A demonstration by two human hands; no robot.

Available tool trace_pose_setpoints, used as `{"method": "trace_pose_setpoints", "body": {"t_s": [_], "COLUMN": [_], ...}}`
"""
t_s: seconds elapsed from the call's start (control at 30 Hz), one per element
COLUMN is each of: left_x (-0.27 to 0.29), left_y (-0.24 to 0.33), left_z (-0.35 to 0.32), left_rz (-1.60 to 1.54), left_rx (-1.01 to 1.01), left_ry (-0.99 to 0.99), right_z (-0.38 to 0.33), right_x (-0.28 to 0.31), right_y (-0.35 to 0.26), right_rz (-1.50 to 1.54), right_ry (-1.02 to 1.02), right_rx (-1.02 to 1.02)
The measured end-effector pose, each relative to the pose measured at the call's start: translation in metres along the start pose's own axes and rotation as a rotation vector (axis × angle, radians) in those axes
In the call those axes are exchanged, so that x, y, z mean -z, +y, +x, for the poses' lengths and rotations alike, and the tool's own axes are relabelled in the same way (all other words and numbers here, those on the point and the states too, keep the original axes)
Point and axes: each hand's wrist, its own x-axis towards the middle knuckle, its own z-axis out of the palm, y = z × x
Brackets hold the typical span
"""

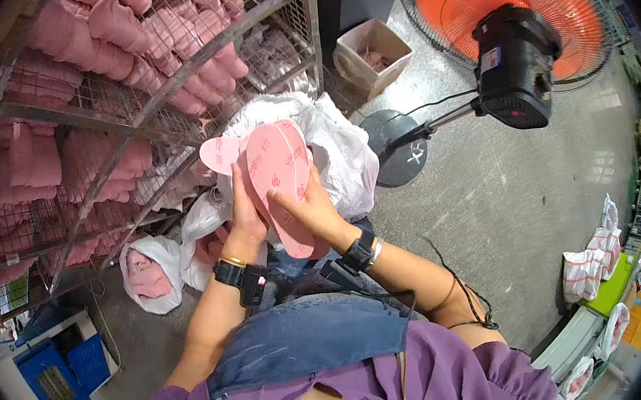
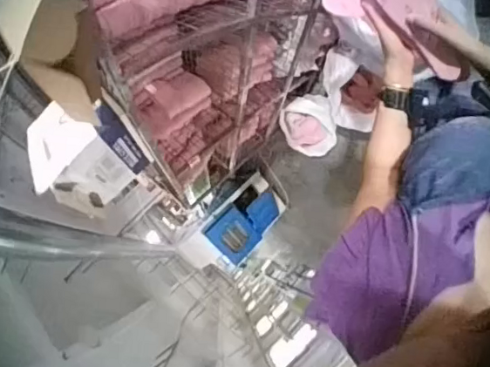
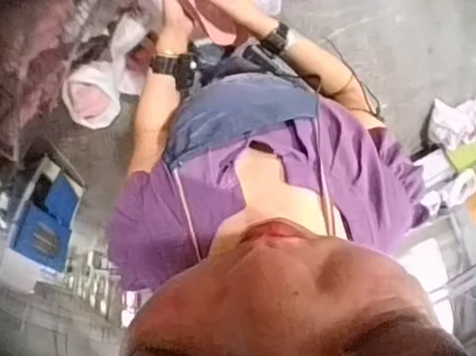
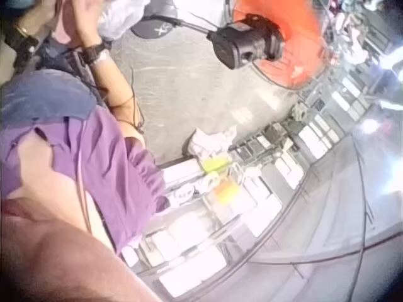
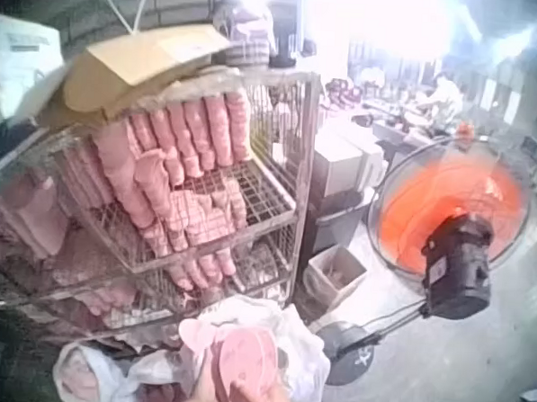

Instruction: Sorting and stacking pink shoe insoles from bags onto a factory production line.

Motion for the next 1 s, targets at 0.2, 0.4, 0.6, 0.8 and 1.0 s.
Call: {"method": "trace_pose_setpoints", "body": {"t_s": [0.2, 0.4, 0.6, 0.8, 1.0], "left_x": [0.039, 0.06, 0.113, 0.099, 0.06], "left_y": [0.007, 0.014, 0.046, 0.05, 0.041], "left_z": [-0.037, -0.065, -0.088, -0.103, -0.109], "left_rz": [0.092, -0.067, -0.028, 0.001, -0.004], "left_rx": [0.005, 0.077, 0.033, 0.08, 0.051], "left_ry": [-0.082, -0.055, 0.109, 0.007, 0.025], "right_z": [-0.018, -0.022, -0.018, -0.022, -0.016], "right_x": [-0.031, -0.059, -0.065, -0.083, -0.087], "right_y": [-0.031, -0.038, -0.039, -0.03, -0.028], "right_rz": [-0.271, -0.953, -0.203, -0.492, 0.045], "right_ry": [-0.042, -0.14, 0.039, 0.067, 0.031], "right_rx": [0.161, 0.19, 0.141, 0.221, 0.094]}}
